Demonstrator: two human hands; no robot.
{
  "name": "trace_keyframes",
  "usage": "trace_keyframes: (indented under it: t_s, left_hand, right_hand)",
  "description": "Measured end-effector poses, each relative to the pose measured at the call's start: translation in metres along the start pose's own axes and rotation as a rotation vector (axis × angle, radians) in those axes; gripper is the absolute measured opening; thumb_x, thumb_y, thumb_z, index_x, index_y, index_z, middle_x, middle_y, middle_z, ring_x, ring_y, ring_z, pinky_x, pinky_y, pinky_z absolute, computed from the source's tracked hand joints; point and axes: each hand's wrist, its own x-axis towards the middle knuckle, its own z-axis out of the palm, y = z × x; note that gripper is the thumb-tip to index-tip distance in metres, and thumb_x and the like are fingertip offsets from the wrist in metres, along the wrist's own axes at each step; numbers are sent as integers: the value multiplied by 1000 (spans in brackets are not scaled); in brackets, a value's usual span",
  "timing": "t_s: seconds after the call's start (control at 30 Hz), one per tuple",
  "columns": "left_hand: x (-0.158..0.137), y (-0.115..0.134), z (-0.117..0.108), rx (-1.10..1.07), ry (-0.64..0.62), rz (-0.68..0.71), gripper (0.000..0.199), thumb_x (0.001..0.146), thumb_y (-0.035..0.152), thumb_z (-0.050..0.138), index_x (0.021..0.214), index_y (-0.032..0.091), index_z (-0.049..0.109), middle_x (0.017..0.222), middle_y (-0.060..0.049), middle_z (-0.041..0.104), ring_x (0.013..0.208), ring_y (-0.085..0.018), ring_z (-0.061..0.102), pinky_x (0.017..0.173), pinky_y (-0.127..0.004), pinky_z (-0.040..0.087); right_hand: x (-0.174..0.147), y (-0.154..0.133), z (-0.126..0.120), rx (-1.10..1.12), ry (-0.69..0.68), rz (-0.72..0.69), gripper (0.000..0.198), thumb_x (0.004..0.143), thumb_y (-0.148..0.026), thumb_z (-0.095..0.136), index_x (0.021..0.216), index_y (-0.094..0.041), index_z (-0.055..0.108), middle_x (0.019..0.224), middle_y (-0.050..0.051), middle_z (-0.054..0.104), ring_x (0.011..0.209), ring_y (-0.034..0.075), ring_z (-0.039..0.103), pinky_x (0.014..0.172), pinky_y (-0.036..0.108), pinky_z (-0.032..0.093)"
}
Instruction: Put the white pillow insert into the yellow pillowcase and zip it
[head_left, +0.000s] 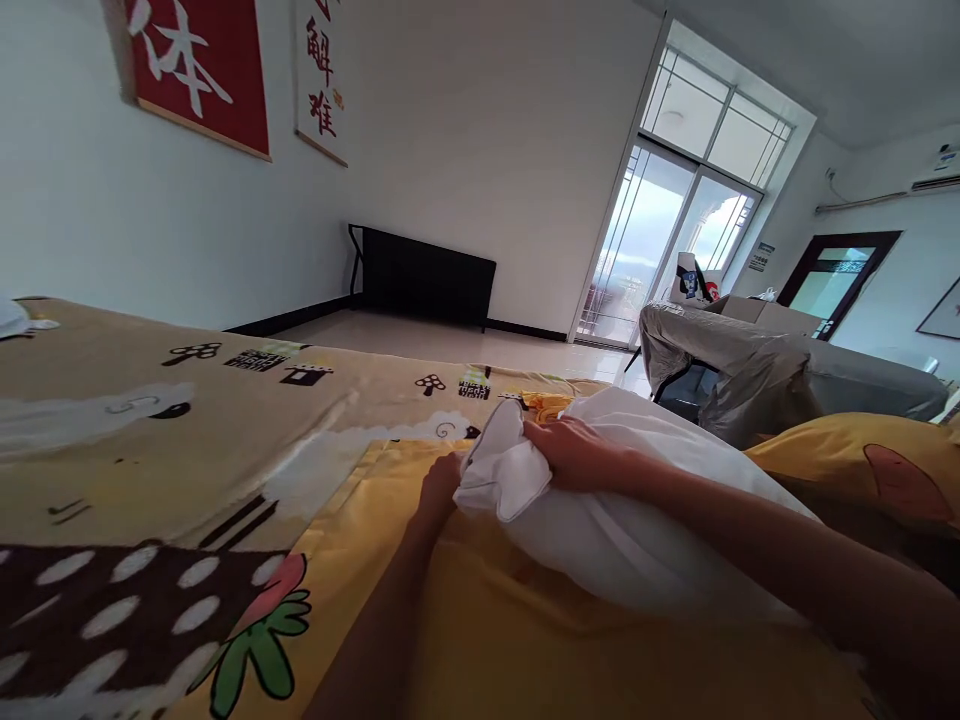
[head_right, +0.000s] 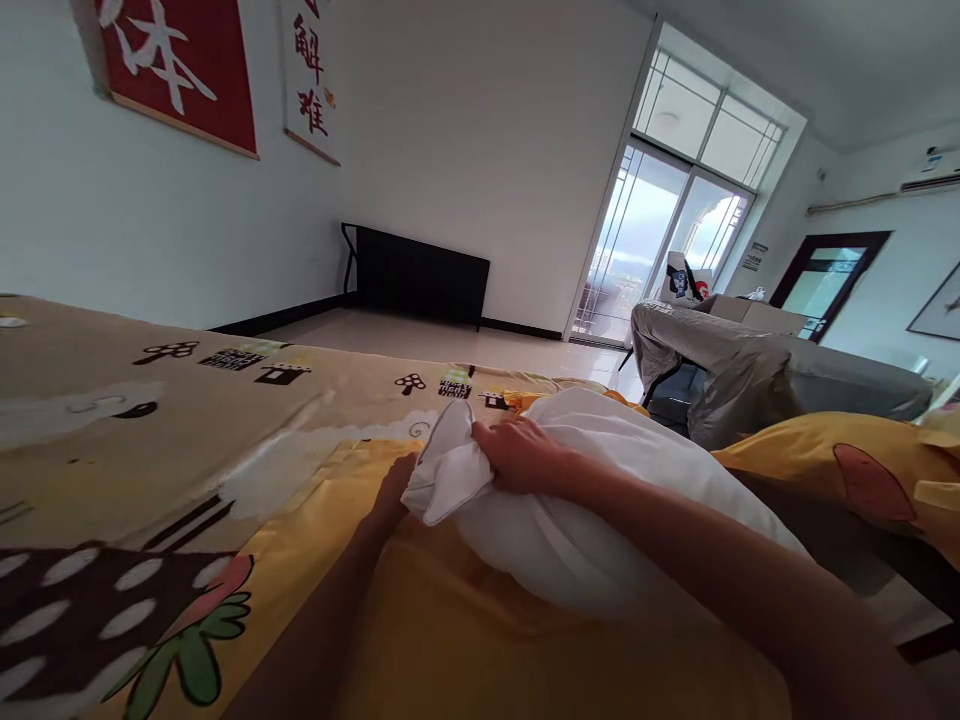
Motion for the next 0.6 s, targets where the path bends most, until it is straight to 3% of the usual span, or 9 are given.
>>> trace_keyframes:
  t_s: [0.1,0.27,0.4,0.6]
  left_hand:
    - [1,-1,-2,-144,-17,25,24,83,32,55,69,13,54,63,2,51,60,-11,49,60,-25,40]
    - [0,4,1,-336,22,67,27,76,28,51,55,16,40,52,5,36,54,-10,40,52,-22,28]
    - [2,11,2,-371,106,55,23,69,27,50,53,17,36,49,5,35,54,-9,36,52,-23,23]
    - [1,18,-9,-344,189,47,28,69,33,49,51,18,32,45,5,29,50,-9,30,52,-25,20]
  right_hand:
    - [3,-9,7,-24,-91,-45,32,76,-21,54,106,-13,49,90,13,66,83,25,64,67,31,43]
    - [-4,-26,12,-58,-109,-98,32,76,-20,53,106,-11,50,84,12,66,79,26,65,64,33,44]
    - [-24,-51,18,-135,-81,-171,22,79,-18,48,99,-10,53,78,12,65,69,24,64,59,34,44]
    - [-52,-81,26,-189,-22,-226,12,80,-14,44,88,-14,53,68,10,62,53,20,59,46,31,38]
